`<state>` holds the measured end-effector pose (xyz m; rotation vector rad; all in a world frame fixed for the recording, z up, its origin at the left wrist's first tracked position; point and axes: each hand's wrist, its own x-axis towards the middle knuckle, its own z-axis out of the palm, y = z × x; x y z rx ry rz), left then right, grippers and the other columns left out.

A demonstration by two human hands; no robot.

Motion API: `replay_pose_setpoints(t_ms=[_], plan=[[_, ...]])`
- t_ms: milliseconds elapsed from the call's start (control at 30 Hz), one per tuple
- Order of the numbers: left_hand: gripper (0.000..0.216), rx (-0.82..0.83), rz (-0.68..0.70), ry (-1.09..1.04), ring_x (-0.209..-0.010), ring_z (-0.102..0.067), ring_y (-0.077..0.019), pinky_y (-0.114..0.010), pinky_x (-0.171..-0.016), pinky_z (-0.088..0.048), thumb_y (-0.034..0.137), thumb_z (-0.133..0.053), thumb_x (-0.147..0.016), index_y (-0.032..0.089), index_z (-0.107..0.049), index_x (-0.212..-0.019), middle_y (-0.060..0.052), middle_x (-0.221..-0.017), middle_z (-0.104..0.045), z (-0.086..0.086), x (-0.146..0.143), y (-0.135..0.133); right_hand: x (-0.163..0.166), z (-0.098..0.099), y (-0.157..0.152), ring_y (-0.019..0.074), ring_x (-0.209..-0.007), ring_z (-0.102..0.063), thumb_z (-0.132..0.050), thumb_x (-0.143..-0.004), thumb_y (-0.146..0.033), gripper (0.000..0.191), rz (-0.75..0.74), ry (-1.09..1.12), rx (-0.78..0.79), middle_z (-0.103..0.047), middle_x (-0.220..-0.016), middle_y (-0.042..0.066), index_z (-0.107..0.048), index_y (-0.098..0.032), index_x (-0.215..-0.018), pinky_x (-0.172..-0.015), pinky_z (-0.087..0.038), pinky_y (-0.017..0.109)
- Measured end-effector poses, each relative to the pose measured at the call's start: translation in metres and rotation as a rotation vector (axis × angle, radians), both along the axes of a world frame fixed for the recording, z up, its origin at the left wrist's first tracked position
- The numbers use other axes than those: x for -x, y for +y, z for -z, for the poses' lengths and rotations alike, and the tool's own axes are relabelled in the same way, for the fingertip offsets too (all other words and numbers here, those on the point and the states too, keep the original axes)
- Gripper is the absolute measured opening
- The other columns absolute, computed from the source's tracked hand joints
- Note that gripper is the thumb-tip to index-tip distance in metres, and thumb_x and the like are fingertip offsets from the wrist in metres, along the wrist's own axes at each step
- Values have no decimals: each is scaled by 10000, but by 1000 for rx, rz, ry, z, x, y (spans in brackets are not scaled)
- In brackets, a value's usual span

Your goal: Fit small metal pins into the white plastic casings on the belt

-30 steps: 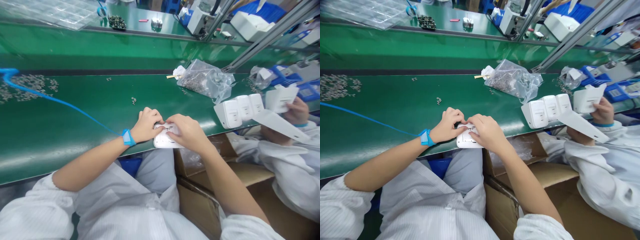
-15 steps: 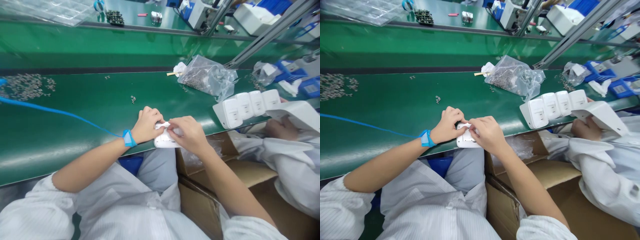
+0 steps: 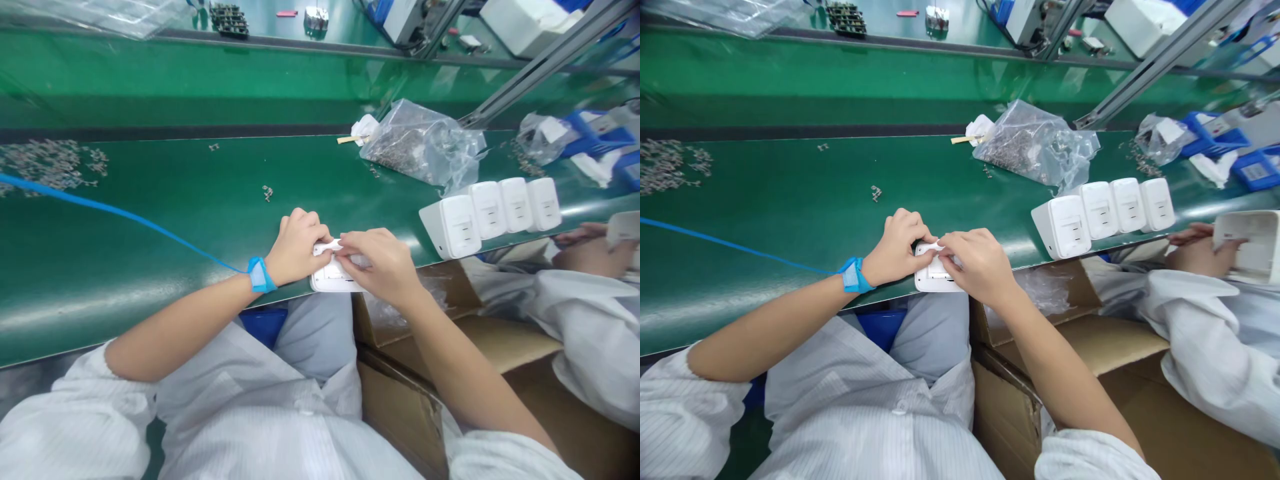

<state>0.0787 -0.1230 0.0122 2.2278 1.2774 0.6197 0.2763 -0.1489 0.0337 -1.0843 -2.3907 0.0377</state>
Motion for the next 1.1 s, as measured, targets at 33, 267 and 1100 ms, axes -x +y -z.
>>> replay_pose_setpoints(t_ms=[33,267,1100], plan=[[80,-1,-4,7,-1005,-471,-250,-409,-826,-335,272,-668,-810,202,-630,-806,-48,-921,-588,0,-1,0,0,0,0,201,-837,-744,-608,-903,-159,111,2,-22,0,-796,-919,3,-625,-241,-975,-755,-482,350],[98,-123,10,106,-942,-483,-251,-410,-779,-325,285,-620,-828,194,-587,-811,-66,-903,-559,0,-5,-5,3,-1,-3,195,-828,-740,-631,-866,-138,251,104,182,-34,-783,-886,-5,-638,-254,-1089,-822,-535,362],[45,-195,-16,60,-876,-539,-221,-364,-753,-340,229,-601,-809,186,-593,-803,-45,-867,-545,12,0,-3,9,-2,7,272,-1109,-596,-649,-799,-193,134,165,-12,220,-769,-1097,1,-718,-242,-904,-892,-349,441]])
